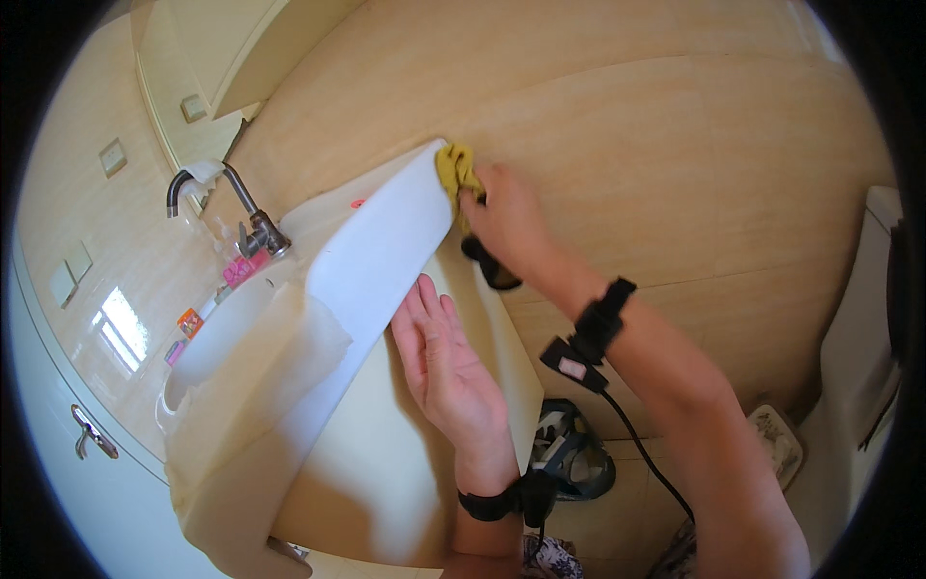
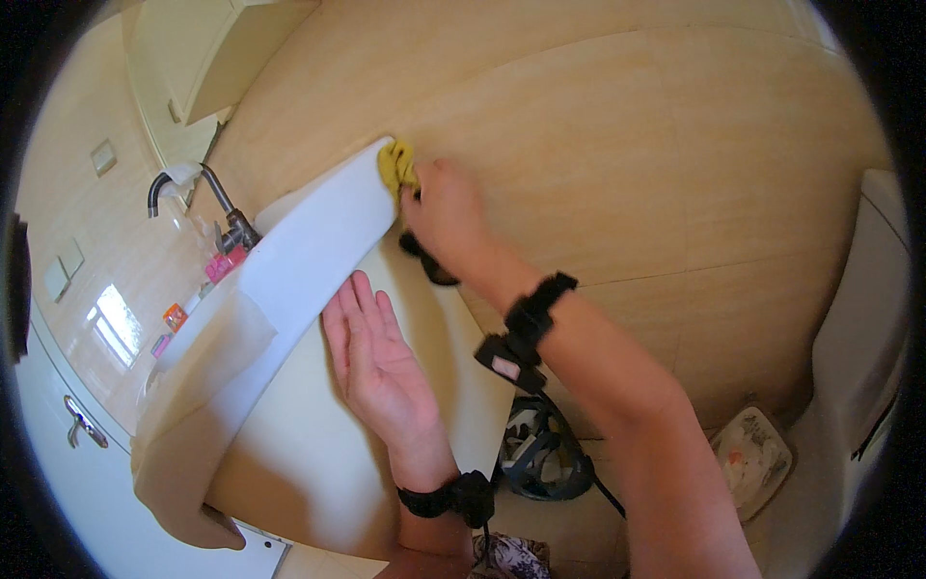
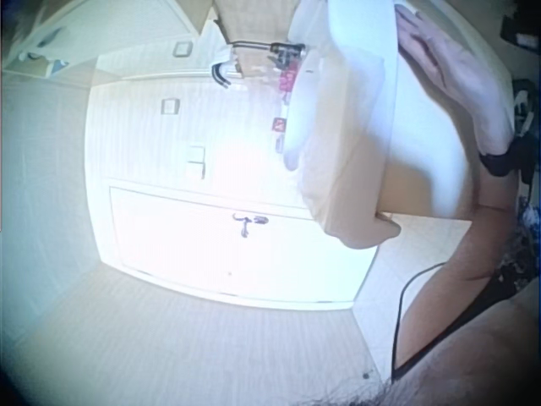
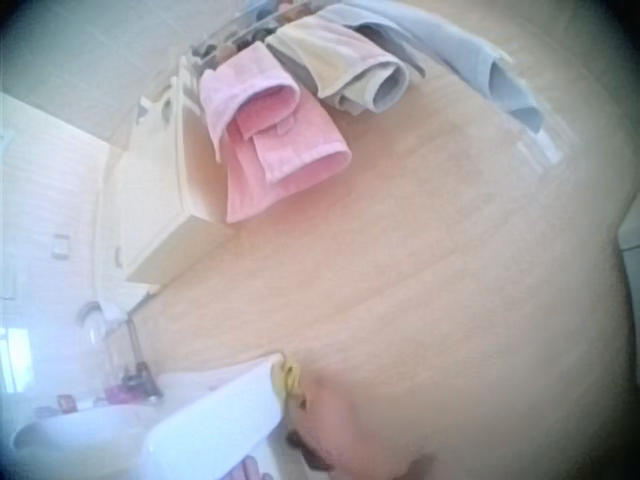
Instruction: The person wipes the bathroom walls with a cloth, cleans the exterior and seat of a toilet with the cloth, applies liquid cleaner from a bottle into the bowl, and brushes the interior of the toilet bowl with a brush.
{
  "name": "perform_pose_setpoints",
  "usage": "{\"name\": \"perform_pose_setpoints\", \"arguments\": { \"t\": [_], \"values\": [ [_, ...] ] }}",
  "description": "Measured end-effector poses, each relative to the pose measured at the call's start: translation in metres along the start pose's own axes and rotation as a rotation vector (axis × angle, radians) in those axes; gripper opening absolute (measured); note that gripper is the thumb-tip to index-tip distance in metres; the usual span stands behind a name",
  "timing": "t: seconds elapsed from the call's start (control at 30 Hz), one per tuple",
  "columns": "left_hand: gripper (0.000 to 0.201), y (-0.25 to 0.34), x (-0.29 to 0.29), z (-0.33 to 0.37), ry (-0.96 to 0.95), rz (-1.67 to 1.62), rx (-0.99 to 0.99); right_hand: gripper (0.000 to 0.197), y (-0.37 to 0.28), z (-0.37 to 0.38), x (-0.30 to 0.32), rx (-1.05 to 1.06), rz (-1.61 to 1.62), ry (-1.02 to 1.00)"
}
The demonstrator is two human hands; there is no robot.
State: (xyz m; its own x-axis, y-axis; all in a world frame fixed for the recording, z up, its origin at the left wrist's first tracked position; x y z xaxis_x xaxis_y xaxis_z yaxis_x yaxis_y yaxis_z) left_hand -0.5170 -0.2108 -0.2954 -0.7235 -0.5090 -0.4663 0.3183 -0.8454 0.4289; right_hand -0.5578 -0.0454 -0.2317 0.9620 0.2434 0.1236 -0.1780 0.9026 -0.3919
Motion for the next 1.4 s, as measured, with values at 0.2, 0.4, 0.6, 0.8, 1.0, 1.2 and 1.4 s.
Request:
{"name": "perform_pose_setpoints", "arguments": {
  "t": [0.2, 0.4, 0.6, 0.8, 1.0, 1.2, 1.4],
  "values": [
    [0.053, 0.001, 0.002, 0.001, -0.029, -0.018, -0.053, 0.017, -0.045, -0.047, 0.017, 0.264, 0.394, 0.028],
    [0.056, 0.005, 0.004, -0.002, 0.034, 0.048, 0.003, 0.016, -0.004, -0.018, 0.002, 0.068, -0.013, -0.015],
    [0.054, -0.005, 0.0, -0.002, 0.044, 0.052, -0.028, 0.019, -0.013, -0.003, 0.013, 0.069, 0.163, -0.072],
    [0.054, -0.001, 0.005, -0.001, 0.012, 0.09, -0.021, 0.016, 0.0, 0.03, -0.002, 0.084, -0.004, 0.098],
    [0.054, 0.004, 0.01, 0.002, 0.032, 0.101, 0.0, 0.017, 0.031, -0.013, 0.013, 0.276, -0.155, -0.196],
    [0.054, 0.006, 0.004, -0.001, 0.023, 0.059, 0.041, 0.02, 0.004, 0.015, 0.015, 0.109, -0.165, -0.056],
    [0.056, 0.004, 0.012, 0.002, -0.033, 0.073, -0.024, 0.03, -0.058, -0.054, 0.011, 0.266, 0.242, 0.02]
  ]
}}
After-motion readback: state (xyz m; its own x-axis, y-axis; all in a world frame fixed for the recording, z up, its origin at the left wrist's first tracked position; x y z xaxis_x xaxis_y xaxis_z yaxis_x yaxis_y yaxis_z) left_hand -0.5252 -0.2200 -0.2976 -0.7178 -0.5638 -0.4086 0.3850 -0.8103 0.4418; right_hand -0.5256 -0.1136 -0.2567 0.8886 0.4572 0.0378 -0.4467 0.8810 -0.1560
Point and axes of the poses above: each hand's wrist, its own z-axis towards the middle knuckle, its own x-axis out of the back of the hand, y = z × x, the point moved 2 cm from there along z, towards the middle knuckle, and after that the axes turned 4 degrees about -y, right-handed, at the moved point
